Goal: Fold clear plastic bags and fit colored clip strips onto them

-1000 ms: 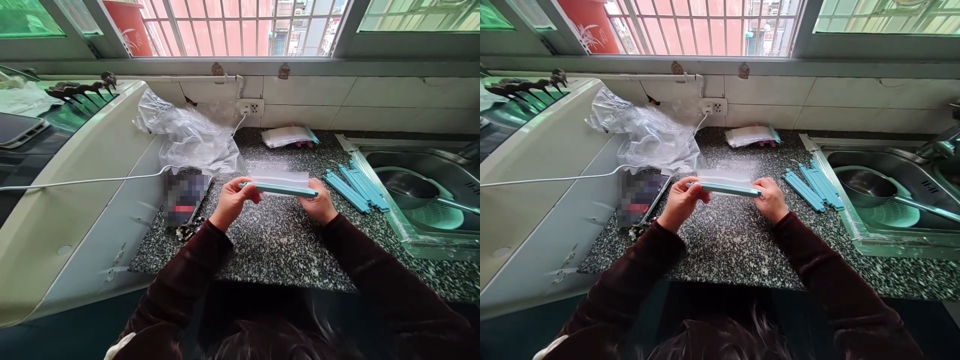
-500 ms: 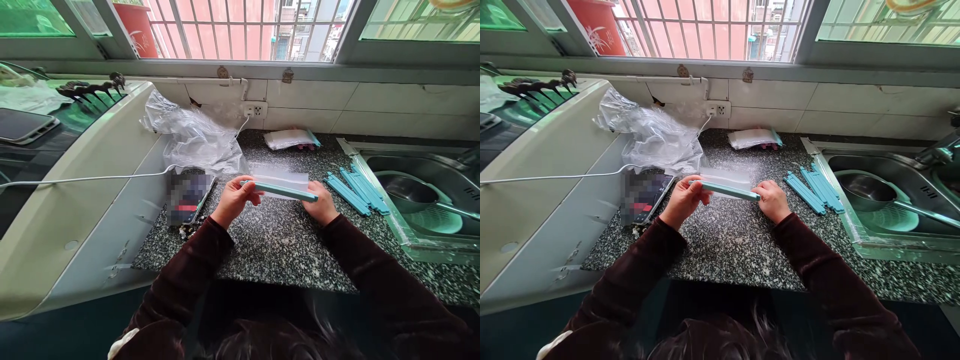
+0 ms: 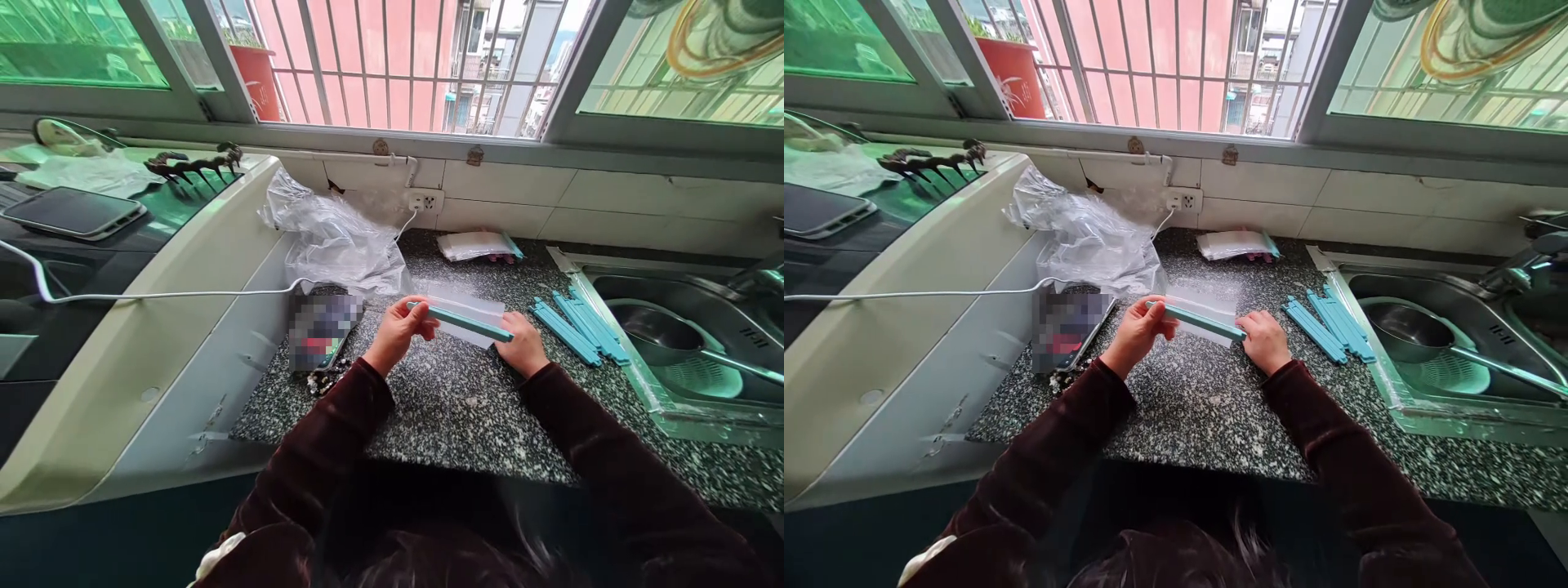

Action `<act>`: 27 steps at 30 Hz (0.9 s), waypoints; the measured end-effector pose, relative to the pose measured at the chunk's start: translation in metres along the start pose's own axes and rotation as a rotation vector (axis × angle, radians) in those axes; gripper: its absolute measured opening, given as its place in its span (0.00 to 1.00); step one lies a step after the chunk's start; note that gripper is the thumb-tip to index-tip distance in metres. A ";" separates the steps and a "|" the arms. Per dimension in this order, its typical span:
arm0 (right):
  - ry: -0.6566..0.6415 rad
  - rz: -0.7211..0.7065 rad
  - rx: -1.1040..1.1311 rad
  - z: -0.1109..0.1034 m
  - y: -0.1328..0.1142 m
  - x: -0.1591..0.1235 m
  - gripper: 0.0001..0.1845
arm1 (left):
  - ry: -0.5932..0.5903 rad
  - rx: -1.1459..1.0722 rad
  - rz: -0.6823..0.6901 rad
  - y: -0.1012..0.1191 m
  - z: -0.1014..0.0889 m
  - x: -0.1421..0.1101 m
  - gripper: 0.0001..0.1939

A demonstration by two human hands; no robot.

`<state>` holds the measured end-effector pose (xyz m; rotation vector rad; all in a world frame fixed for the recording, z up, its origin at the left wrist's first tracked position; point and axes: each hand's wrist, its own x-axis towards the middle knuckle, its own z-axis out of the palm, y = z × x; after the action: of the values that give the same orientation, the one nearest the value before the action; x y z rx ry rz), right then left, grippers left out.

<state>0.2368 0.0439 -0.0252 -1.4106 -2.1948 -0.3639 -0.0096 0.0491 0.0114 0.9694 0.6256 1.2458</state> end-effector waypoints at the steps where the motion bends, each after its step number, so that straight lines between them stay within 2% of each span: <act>1: 0.048 -0.002 0.023 -0.001 -0.002 0.000 0.09 | 0.032 0.006 0.024 -0.001 0.000 0.001 0.27; 6: 0.430 -0.030 0.182 -0.022 -0.024 -0.002 0.09 | 0.124 0.032 0.070 -0.005 -0.002 0.006 0.28; 8: 0.492 -0.087 0.135 -0.031 -0.035 -0.002 0.10 | 0.121 0.036 0.061 -0.006 -0.002 0.006 0.29; 12: 0.407 -0.205 -0.079 -0.043 -0.044 0.001 0.09 | 0.081 0.047 0.033 -0.006 0.000 0.003 0.29; 17: 0.245 -0.208 -0.220 -0.053 -0.037 0.012 0.08 | 0.065 0.094 0.035 -0.009 0.000 0.004 0.29; 19: 0.245 -0.211 -0.206 -0.059 -0.033 0.018 0.08 | 0.091 0.185 0.080 -0.008 0.000 0.007 0.27; 22: 0.285 -0.195 -0.195 -0.068 -0.025 0.033 0.08 | 0.112 0.449 0.187 -0.005 0.003 0.018 0.18; 25: 0.327 -0.120 -0.217 -0.074 -0.013 0.051 0.10 | 0.034 0.633 0.278 -0.003 0.009 0.037 0.10; 27: 0.351 -0.061 -0.232 -0.075 0.000 0.064 0.11 | -0.024 0.597 0.240 -0.008 0.013 0.052 0.09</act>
<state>0.2355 0.0577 0.0730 -1.2816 -1.9558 -0.8438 0.0179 0.0960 0.0168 1.5889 0.9089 1.2772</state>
